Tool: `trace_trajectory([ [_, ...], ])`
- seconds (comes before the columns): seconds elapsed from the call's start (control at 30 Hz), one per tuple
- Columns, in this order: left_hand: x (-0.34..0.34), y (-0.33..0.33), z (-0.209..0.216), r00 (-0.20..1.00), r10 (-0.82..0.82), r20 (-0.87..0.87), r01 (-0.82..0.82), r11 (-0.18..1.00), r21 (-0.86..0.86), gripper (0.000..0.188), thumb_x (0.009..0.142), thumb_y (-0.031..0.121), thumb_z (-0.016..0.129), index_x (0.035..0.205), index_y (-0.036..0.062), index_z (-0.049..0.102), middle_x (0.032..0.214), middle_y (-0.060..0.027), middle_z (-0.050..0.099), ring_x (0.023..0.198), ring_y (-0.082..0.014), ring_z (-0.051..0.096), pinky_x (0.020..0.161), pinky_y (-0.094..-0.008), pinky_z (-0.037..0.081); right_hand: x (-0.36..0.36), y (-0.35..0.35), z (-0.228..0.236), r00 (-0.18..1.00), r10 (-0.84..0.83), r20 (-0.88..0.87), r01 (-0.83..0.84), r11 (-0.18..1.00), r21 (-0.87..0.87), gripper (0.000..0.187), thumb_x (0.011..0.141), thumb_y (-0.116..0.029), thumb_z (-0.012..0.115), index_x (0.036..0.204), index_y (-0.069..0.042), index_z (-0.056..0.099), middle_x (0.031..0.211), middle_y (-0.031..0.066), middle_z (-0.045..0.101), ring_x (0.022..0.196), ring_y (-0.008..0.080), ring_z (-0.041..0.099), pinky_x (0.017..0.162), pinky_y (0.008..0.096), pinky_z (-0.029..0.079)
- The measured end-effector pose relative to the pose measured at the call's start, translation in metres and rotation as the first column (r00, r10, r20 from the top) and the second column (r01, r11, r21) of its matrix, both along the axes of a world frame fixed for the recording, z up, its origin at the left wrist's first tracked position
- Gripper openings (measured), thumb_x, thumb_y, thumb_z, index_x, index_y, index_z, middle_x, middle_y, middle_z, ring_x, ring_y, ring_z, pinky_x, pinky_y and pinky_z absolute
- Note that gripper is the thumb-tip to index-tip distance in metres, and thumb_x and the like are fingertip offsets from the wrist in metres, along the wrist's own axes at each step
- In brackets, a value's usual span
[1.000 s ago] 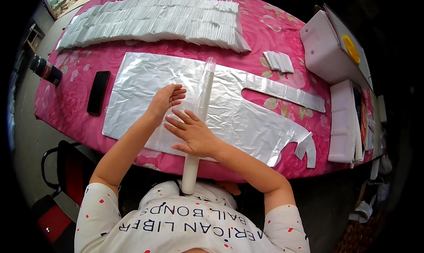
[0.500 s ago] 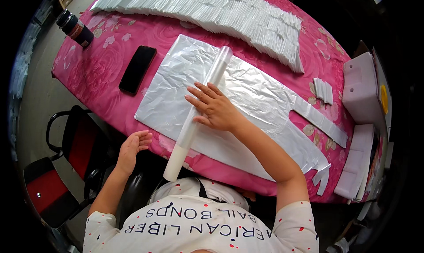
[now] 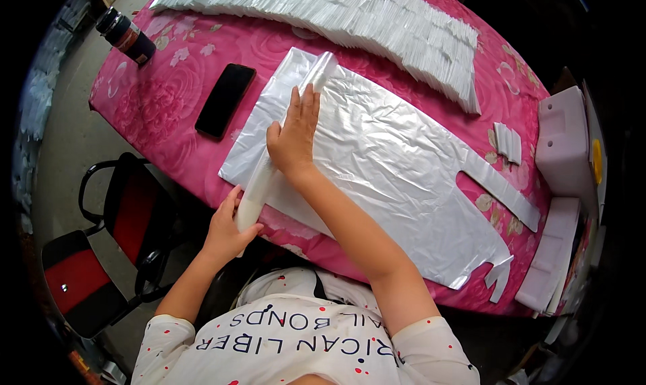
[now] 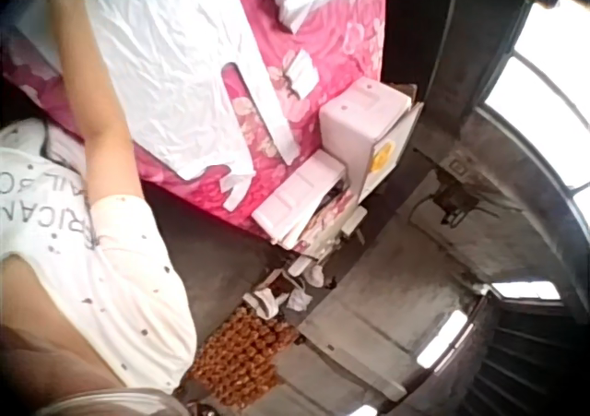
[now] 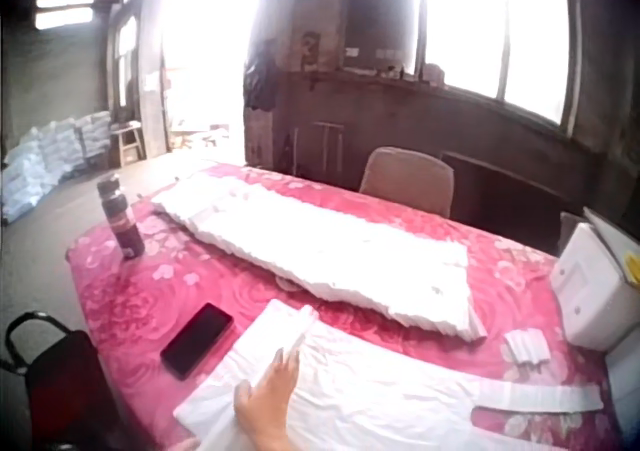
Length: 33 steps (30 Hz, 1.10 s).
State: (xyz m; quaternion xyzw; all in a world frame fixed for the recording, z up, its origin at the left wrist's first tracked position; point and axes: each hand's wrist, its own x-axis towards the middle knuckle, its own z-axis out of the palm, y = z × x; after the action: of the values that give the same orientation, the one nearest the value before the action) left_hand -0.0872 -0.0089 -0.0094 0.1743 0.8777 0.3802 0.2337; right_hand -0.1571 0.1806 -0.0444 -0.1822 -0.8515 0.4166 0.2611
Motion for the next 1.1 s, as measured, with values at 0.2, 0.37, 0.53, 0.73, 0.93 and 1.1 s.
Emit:
trace_trajectory([
  [0.2, 0.011, 0.015, 0.014, 0.579, -0.383, 0.720, -0.249, 0.757, 0.604, 0.069, 0.074, 0.022, 0.071, 0.130, -0.0023, 0.038, 0.110, -0.0143, 0.057, 0.090, -0.0186, 0.060, 0.076, -0.0321, 0.050, 0.046, 0.035, 0.035, 0.933, 0.083, -0.349, -0.356, 0.095, -0.930, 0.087, 0.076, -0.035, 0.066, 0.136, 0.002, 0.014, 0.136, 0.0241, 0.026, 0.124, 0.0312, 0.037, 0.097, 0.0377, 0.039],
  [0.37, 0.025, 0.047, 0.029, 0.132, -0.745, 0.654, -0.507, 0.516, 0.690, 0.076, 0.072, 0.041, 0.068, 0.125, -0.0059, 0.039, 0.105, -0.0154, 0.058, 0.076, -0.0178, 0.062, 0.064, -0.0287, 0.051, 0.082, 0.062, 0.082, 0.878, 0.170, -0.448, -0.462, 0.050, -0.886, 0.060, 0.076, -0.047, 0.066, 0.109, 0.000, 0.047, 0.080, 0.0073, 0.059, 0.080, 0.0172, 0.060, 0.072, 0.0335, 0.051],
  [0.53, 0.039, 0.083, 0.044, 0.749, -0.292, 0.595, -0.051, 0.869, 0.492, 0.042, 0.076, 0.016, 0.068, 0.108, -0.0003, 0.046, 0.083, -0.0072, 0.058, 0.071, -0.0118, 0.057, 0.064, -0.0268, 0.049, 0.112, 0.096, 0.084, 0.960, 0.131, -0.247, -0.280, 0.417, -0.865, 0.064, 0.073, -0.052, 0.069, 0.106, 0.000, 0.050, 0.086, 0.0074, 0.059, 0.079, 0.0144, 0.058, 0.070, 0.0302, 0.048],
  [0.73, 0.055, 0.099, 0.046, 0.686, -0.277, 0.672, -0.103, 0.878, 0.467, 0.034, 0.076, 0.006, 0.065, 0.104, 0.0012, 0.048, 0.080, -0.0047, 0.056, 0.065, -0.0111, 0.056, 0.060, -0.0265, 0.047, 0.159, 0.101, 0.062, 0.974, 0.164, -0.158, -0.212, 0.402, -0.891, 0.051, 0.072, -0.035, 0.076, 0.104, -0.003, 0.053, 0.081, 0.0022, 0.058, 0.066, 0.0078, 0.050, 0.056, 0.0227, 0.040],
  [0.93, 0.065, 0.111, 0.049, 0.713, -0.271, 0.647, -0.094, 0.877, 0.471, 0.040, 0.076, 0.008, 0.065, 0.110, -0.0001, 0.047, 0.081, -0.0047, 0.056, 0.065, -0.0119, 0.057, 0.057, -0.0266, 0.048, 0.192, 0.110, 0.053, 0.938, 0.220, -0.268, -0.313, 0.205, -0.927, 0.046, 0.071, -0.014, 0.078, 0.109, -0.003, 0.053, 0.076, 0.0000, 0.059, 0.056, 0.0038, 0.044, 0.048, 0.0190, 0.032],
  [1.1, 0.069, 0.112, 0.045, 0.493, -0.465, 0.735, -0.091, 0.813, 0.576, 0.053, 0.074, 0.018, 0.069, 0.117, -0.0007, 0.046, 0.083, -0.0049, 0.056, 0.066, -0.0121, 0.056, 0.058, -0.0259, 0.048, 0.203, 0.108, 0.047, 0.919, 0.220, -0.327, -0.371, 0.201, -0.906, 0.045, 0.071, -0.016, 0.078, 0.108, -0.002, 0.056, 0.080, -0.0008, 0.060, 0.060, 0.0030, 0.045, 0.049, 0.0186, 0.032],
])
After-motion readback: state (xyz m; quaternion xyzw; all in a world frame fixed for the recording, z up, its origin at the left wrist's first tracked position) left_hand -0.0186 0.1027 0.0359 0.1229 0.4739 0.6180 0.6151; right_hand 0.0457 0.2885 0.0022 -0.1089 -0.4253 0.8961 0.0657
